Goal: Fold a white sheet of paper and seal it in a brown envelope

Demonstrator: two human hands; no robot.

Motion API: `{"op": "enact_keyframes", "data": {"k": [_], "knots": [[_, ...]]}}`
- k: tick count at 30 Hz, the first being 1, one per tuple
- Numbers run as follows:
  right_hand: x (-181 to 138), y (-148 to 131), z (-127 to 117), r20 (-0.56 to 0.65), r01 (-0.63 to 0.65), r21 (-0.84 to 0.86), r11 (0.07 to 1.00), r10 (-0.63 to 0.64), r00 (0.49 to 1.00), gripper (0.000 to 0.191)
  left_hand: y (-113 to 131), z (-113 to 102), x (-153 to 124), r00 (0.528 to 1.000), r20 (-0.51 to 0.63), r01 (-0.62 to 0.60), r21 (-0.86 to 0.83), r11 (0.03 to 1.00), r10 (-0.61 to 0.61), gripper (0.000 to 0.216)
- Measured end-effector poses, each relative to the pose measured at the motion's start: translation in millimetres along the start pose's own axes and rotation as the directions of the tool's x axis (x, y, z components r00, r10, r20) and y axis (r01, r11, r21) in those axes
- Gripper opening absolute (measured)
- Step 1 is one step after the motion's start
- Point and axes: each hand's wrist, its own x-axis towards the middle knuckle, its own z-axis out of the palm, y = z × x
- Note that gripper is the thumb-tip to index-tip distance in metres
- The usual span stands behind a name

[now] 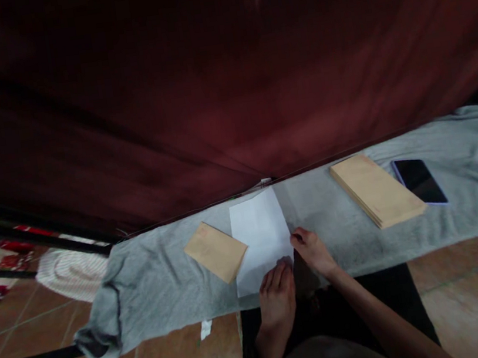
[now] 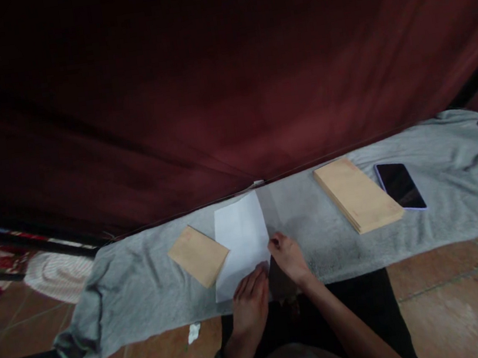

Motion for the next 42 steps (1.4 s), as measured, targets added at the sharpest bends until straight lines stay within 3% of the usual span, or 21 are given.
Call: {"op": "enact_keyframes", "data": {"k": [6,10,14,25,28,32,36,39,42], "knots": [[-5,55,-65,-0.175,-0.038,-0.055,0.998,0.028,0.984,0.021,31,7,15,0.998,0.047,-0.040,-0.178,0.983,0.049,0.021],[-4,80,-92,-0.230,-0.059,-0.090,0.994,0.037,0.973,0.019,13,14,16,1.000,-0.014,0.021,-0.182,0.983,-0.024,0.026],[-2,89,-102,-0.233,-0.046,-0.138,0.989,0.013,0.972,0.016,-14,21,17,0.983,-0.051,0.157,-0.251,0.955,-0.175,0.030],[-11,79,-97,-0.203,-0.131,-0.492,0.861,0.033,0.979,0.023,-14,31,19,0.994,-0.045,0.093,-0.108,0.990,-0.098,0.029],[-16,72,-99,-0.247,-0.133,-0.569,0.812,-0.015,0.969,0.028,-15,30,22,0.993,-0.059,0.099,-0.066,0.993,-0.103,0.031],[-13,55,-81,-0.254,0.083,-0.490,0.868,-0.233,0.939,0.039,-1,32,43,0.999,-0.038,0.013,-0.048,0.999,-0.015,0.043],[2,38,-42,-0.087,0.358,-0.284,0.889,-0.396,0.914,0.046,16,53,79,0.997,0.026,-0.067,-0.008,0.998,0.067,0.059],[11,33,-22,-0.012,0.395,-0.320,0.861,-0.420,0.907,0.050,17,73,98,0.992,0.061,-0.113,-0.008,0.994,0.114,0.062],[14,38,-21,-0.008,0.368,-0.409,0.835,-0.407,0.913,0.050,12,82,106,0.995,0.068,-0.077,0.011,0.997,0.077,0.058]]}}
